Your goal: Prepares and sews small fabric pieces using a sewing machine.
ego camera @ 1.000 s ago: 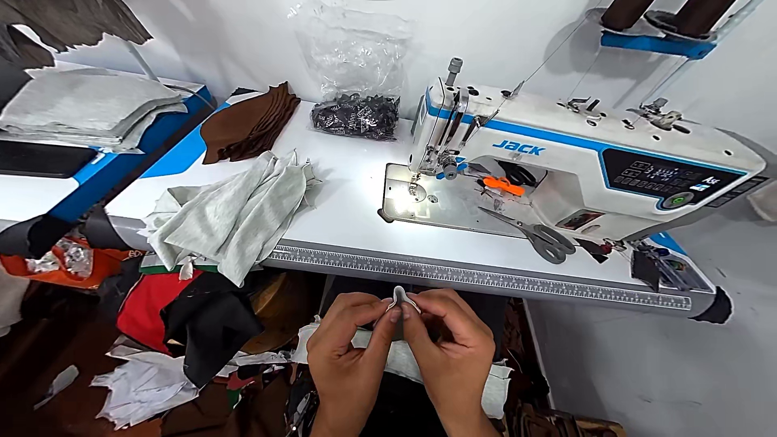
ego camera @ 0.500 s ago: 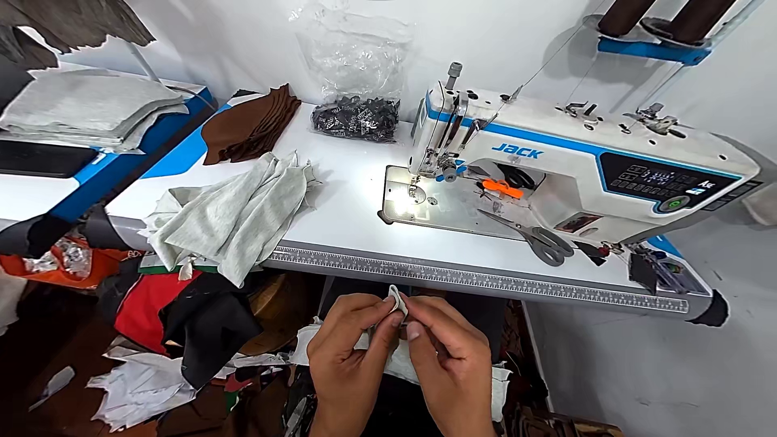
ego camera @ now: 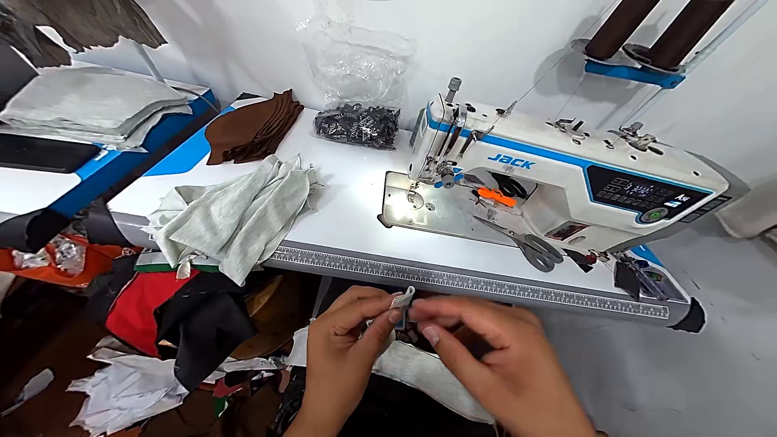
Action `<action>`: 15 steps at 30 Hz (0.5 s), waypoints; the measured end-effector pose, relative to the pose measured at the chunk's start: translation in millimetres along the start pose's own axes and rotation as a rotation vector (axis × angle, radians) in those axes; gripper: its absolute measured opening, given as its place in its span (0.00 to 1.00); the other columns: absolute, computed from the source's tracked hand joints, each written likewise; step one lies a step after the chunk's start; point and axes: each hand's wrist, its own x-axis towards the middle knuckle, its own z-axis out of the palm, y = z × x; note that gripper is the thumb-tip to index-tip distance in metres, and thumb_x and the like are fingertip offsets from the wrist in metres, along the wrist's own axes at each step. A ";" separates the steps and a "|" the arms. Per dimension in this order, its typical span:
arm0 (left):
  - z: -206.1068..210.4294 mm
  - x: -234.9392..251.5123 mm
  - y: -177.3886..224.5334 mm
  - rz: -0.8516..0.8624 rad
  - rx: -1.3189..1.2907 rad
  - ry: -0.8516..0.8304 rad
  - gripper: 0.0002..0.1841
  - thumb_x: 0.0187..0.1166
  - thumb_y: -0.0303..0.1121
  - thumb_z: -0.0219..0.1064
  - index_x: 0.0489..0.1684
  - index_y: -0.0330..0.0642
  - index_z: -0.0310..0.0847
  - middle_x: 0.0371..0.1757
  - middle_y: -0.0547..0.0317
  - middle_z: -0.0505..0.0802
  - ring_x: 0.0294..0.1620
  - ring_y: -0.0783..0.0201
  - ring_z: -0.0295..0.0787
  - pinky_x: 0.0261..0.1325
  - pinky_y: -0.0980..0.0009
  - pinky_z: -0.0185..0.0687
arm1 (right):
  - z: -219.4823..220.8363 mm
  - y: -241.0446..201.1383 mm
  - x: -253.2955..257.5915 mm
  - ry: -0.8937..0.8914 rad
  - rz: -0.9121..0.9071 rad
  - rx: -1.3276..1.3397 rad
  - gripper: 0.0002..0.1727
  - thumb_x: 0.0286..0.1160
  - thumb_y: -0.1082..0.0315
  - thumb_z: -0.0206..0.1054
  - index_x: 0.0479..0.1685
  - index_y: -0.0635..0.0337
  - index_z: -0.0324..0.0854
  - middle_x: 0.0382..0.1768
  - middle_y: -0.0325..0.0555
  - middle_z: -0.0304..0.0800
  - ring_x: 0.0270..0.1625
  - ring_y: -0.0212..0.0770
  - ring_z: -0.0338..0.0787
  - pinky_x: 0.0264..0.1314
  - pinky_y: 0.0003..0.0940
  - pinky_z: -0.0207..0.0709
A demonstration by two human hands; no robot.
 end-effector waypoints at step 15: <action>0.7 5.1 3.6 -0.272 -0.365 -0.106 0.09 0.77 0.34 0.74 0.44 0.38 0.92 0.40 0.56 0.95 0.40 0.72 0.92 0.49 0.76 0.89 | -12.3 4.7 48.0 -0.125 -0.065 0.073 0.05 0.74 0.63 0.76 0.42 0.49 0.96 0.33 0.30 0.90 0.31 0.25 0.86 0.30 0.18 0.83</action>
